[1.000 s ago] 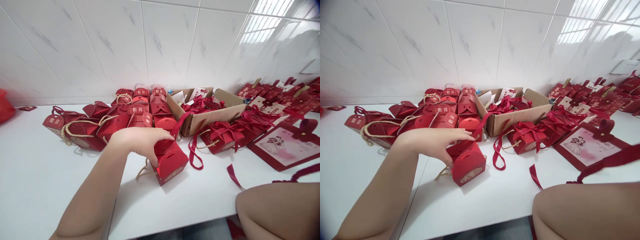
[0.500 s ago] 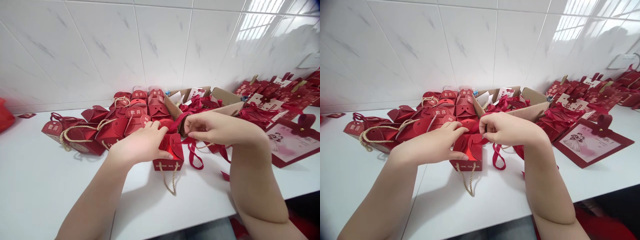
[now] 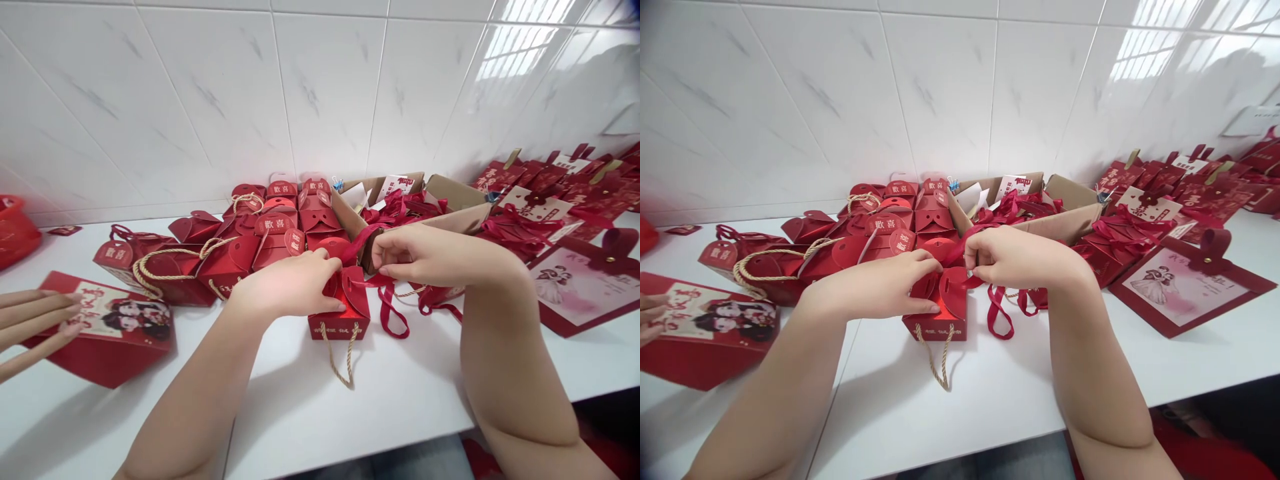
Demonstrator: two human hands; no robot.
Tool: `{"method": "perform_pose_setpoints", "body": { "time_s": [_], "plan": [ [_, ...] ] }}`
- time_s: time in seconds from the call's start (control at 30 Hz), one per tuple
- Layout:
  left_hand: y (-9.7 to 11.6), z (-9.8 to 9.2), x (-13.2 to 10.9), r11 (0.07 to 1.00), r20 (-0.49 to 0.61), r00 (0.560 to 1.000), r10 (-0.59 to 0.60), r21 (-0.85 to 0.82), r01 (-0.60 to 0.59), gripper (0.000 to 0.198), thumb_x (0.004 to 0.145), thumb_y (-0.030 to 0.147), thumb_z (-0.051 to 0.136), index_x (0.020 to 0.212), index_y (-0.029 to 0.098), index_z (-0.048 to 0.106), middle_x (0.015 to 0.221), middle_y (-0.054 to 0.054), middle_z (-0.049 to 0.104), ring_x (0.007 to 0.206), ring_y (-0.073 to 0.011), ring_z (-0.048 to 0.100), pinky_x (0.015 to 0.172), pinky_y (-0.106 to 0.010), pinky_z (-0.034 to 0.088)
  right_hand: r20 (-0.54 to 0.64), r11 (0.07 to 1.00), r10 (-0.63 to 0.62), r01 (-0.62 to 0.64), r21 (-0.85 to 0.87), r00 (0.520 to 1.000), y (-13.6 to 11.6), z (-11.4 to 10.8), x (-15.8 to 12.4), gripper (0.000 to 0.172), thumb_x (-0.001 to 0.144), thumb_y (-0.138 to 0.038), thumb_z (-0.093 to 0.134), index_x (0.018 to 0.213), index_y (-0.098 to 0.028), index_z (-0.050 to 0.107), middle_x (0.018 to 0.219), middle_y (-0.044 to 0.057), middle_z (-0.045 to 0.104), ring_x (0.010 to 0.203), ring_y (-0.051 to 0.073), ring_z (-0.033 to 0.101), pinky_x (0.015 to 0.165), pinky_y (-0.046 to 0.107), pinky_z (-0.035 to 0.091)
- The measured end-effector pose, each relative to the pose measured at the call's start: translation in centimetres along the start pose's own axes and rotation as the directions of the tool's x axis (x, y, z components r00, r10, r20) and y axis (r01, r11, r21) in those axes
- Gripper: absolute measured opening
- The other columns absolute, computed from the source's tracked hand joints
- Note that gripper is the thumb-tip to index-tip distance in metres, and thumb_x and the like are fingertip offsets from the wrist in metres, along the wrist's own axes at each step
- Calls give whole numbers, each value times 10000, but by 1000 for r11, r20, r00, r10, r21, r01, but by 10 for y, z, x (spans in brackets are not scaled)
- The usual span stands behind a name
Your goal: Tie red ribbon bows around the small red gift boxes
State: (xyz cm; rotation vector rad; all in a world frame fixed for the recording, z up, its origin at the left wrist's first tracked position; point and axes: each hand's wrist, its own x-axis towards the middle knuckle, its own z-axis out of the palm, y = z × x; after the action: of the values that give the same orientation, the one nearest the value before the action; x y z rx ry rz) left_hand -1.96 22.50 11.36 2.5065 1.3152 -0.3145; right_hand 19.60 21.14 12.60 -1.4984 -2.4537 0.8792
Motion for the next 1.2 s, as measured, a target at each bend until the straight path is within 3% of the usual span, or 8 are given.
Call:
{"method": "perform_pose_setpoints", "body": {
  "time_s": [0.27, 1.2],
  "plan": [
    [2, 0, 1, 998, -22, 999, 37, 60, -36, 328, 789, 495, 468, 951, 221, 547, 999, -71, 573, 765, -214, 590, 567, -305, 424, -10, 1000, -9, 9, 9, 1000, 0, 0, 0, 37, 763, -219, 529, 790, -193, 528, 689, 1, 563, 569, 105, 458, 515, 238, 343],
    [4, -1, 2, 998, -21, 999, 49, 40, -48, 322, 802, 518, 437, 881, 220, 529, 980, -63, 576, 723, -195, 572, 550, -301, 404, -44, 997, -71, 72, 10, 996, -7, 0, 0, 41, 760, -209, 510, 774, -185, 541, 653, -17, 559, 560, 97, 455, 517, 228, 341]
  ]
}}
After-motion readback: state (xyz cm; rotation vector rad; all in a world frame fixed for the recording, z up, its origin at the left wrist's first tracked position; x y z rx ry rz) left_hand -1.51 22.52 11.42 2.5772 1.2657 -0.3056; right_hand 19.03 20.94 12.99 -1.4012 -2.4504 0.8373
